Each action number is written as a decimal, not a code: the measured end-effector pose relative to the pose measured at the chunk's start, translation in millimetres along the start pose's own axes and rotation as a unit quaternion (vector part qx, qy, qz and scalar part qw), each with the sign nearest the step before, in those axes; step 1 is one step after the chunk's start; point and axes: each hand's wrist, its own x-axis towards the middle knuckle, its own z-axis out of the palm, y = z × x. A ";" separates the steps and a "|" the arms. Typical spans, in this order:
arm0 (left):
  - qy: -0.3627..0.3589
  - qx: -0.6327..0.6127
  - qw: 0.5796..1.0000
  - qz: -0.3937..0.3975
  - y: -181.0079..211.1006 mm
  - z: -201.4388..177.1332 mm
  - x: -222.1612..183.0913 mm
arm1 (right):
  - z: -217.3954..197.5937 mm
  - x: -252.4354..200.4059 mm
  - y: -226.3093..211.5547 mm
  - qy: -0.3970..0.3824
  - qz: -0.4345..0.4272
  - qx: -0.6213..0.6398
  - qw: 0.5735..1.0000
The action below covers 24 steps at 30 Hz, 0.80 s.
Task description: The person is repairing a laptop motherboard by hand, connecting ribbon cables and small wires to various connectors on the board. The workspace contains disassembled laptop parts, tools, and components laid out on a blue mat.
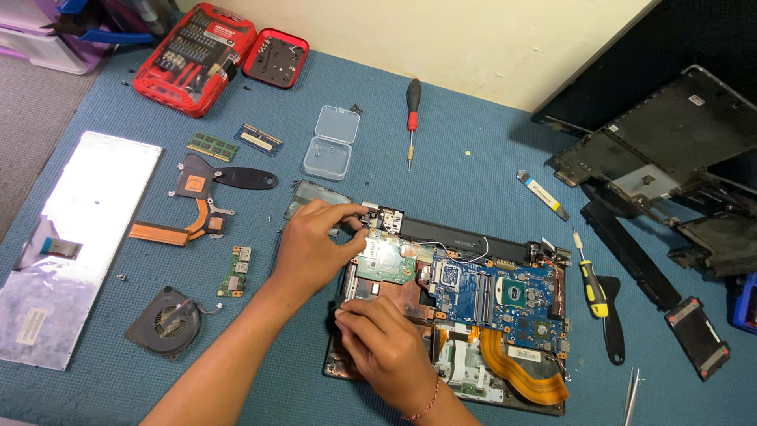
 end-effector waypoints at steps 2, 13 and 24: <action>-0.003 -0.009 1.000 -0.006 1.9 -0.7 0.2 | -0.3 -0.2 -0.2 -0.002 0.001 0.002 1.000; -0.030 -0.054 0.998 -0.027 7.1 -7.6 2.6 | -20.7 -0.6 -0.7 0.015 0.027 -0.024 0.999; -0.040 0.073 0.978 0.189 5.6 -9.9 4.8 | -63.4 -10.4 26.3 -0.071 0.190 -0.035 0.979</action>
